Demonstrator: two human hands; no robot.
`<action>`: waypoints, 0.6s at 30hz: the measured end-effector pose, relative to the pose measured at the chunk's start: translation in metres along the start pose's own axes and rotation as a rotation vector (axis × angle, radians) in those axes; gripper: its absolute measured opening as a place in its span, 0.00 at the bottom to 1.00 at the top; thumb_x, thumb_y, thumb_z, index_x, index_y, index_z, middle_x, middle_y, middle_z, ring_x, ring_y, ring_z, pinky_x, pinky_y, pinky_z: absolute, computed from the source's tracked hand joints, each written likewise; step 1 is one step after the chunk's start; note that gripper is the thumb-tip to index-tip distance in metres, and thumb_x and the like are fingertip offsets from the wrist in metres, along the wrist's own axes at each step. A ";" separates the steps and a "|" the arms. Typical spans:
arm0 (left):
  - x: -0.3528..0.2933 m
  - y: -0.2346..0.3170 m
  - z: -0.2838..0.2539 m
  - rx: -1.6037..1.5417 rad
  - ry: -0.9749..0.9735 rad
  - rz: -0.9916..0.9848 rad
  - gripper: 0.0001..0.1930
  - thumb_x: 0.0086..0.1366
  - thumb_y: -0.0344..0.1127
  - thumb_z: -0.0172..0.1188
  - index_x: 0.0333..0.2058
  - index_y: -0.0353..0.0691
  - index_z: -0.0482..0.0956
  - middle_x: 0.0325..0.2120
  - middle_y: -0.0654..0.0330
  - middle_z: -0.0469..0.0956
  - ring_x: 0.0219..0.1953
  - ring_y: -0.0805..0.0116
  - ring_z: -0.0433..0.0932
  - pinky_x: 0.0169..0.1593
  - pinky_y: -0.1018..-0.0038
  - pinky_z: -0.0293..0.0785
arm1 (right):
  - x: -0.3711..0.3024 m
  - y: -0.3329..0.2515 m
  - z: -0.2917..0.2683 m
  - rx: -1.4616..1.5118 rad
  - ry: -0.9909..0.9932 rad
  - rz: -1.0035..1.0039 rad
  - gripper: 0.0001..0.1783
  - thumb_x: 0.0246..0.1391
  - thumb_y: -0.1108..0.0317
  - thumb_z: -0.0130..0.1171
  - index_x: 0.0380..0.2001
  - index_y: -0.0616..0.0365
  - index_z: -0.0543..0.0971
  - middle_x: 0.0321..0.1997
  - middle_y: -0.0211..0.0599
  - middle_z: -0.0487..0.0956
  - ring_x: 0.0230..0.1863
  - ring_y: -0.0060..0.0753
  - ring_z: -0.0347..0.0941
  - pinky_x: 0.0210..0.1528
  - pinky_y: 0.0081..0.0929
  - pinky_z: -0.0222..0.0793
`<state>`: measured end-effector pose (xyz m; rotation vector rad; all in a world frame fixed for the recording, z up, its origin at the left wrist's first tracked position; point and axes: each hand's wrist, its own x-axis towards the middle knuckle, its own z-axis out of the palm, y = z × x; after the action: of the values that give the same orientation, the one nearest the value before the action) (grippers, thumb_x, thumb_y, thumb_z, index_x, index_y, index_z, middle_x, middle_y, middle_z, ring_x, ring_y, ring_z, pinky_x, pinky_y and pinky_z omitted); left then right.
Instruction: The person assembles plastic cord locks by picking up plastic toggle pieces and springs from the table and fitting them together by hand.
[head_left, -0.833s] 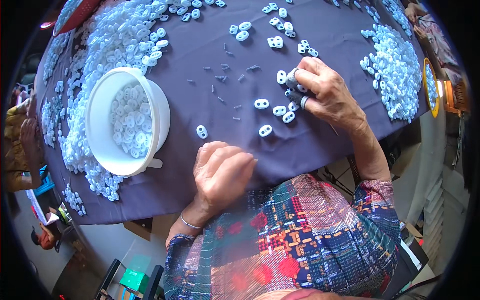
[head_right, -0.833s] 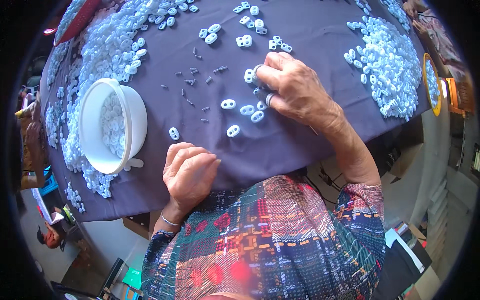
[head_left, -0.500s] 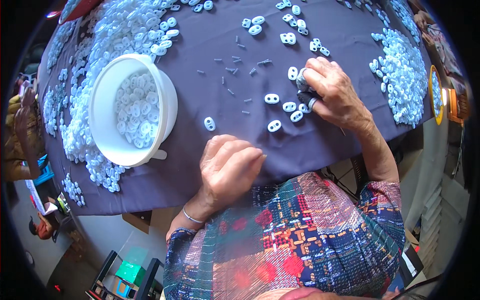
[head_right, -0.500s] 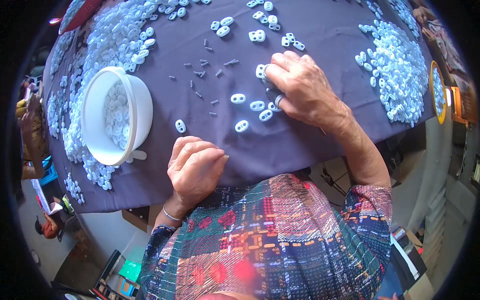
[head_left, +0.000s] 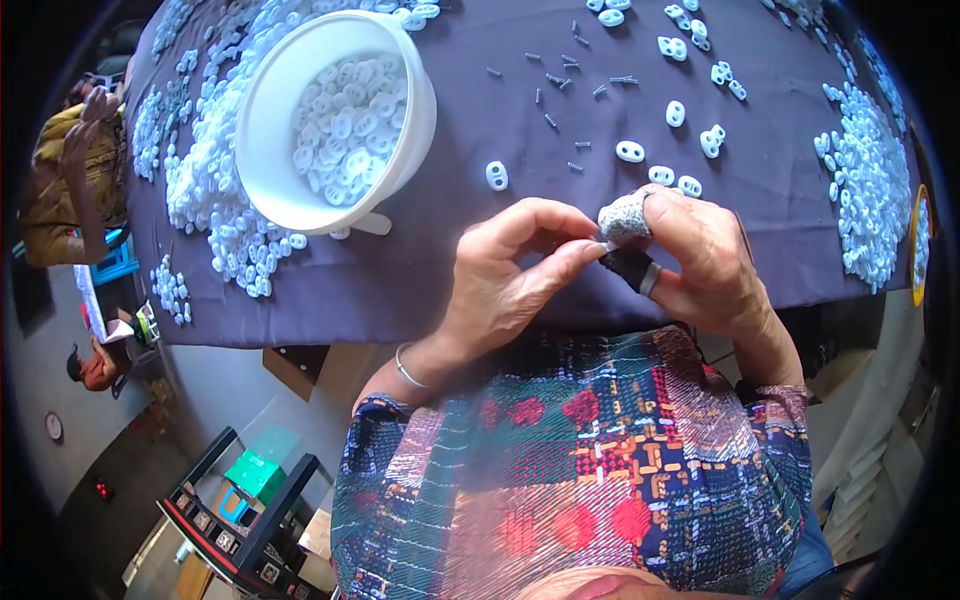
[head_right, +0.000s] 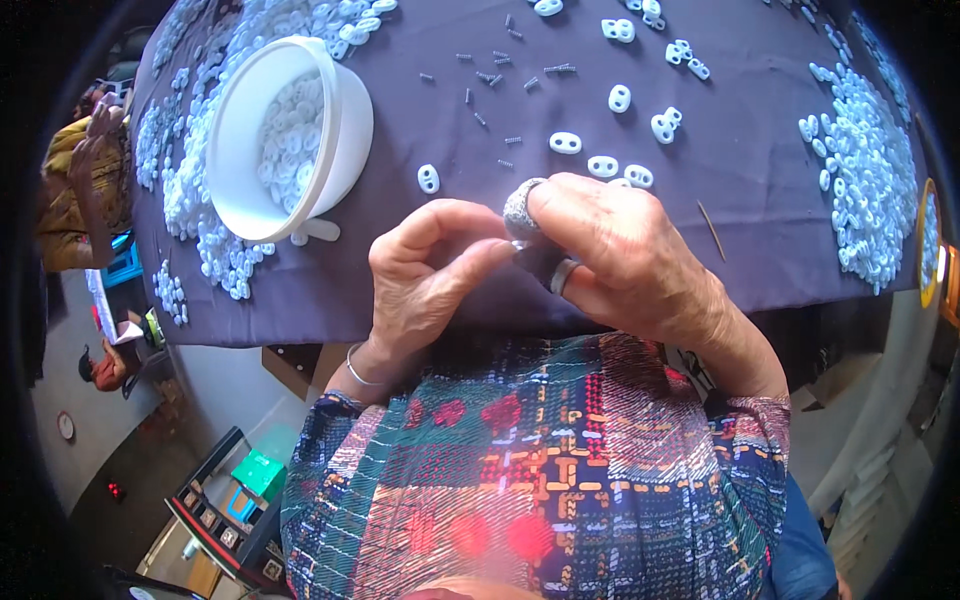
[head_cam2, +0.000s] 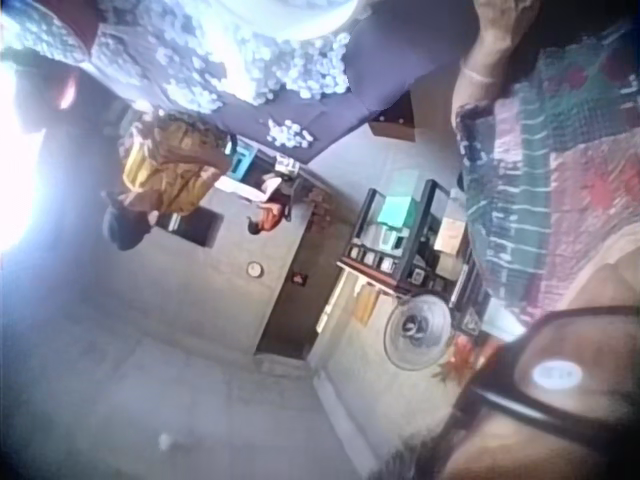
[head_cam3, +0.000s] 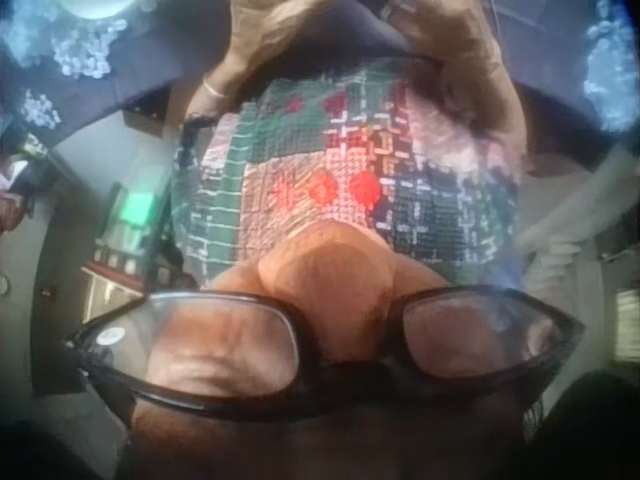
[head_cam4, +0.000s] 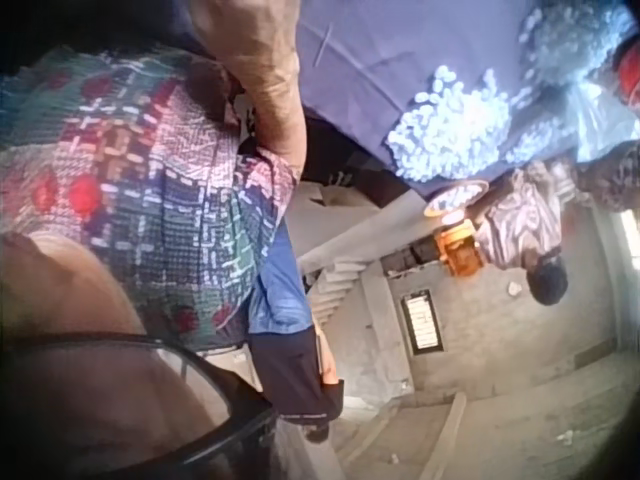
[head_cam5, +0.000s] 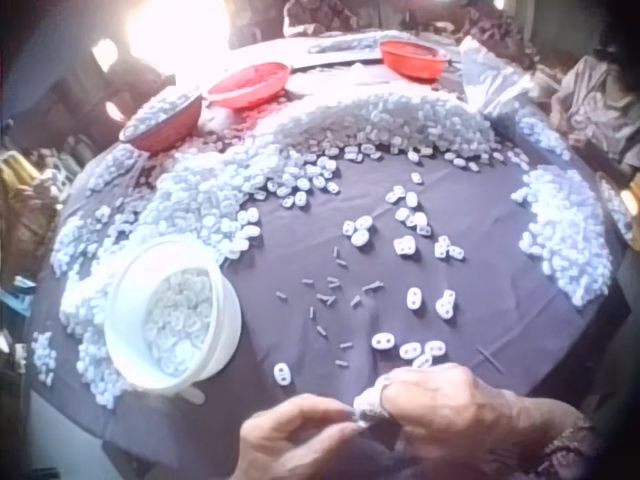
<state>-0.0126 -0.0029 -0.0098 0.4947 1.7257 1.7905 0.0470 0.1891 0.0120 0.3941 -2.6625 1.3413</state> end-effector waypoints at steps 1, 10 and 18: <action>-0.001 0.000 -0.001 0.005 0.005 -0.004 0.09 0.57 0.20 0.64 0.38 0.31 0.78 0.32 0.61 0.79 0.37 0.76 0.77 0.42 0.81 0.73 | 0.000 0.000 0.001 0.000 -0.003 -0.007 0.15 0.38 0.78 0.66 0.32 0.63 0.74 0.29 0.41 0.76 0.31 0.45 0.77 0.32 0.31 0.72; -0.010 -0.002 -0.003 -0.252 0.014 -0.212 0.05 0.61 0.26 0.61 0.36 0.32 0.77 0.30 0.60 0.80 0.32 0.76 0.78 0.35 0.81 0.75 | -0.010 -0.001 0.017 0.420 0.158 0.125 0.17 0.44 0.77 0.66 0.40 0.64 0.76 0.33 0.35 0.77 0.33 0.28 0.75 0.35 0.26 0.70; -0.010 -0.010 0.007 -0.507 0.137 -0.128 0.05 0.63 0.27 0.59 0.37 0.34 0.76 0.31 0.57 0.80 0.31 0.73 0.79 0.32 0.80 0.75 | -0.017 -0.006 0.036 0.363 0.262 0.203 0.10 0.48 0.79 0.62 0.36 0.66 0.77 0.35 0.35 0.75 0.35 0.25 0.72 0.38 0.21 0.67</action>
<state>0.0013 -0.0040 -0.0181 0.0476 1.2775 2.1048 0.0648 0.1597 -0.0092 -0.0231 -2.2938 1.8035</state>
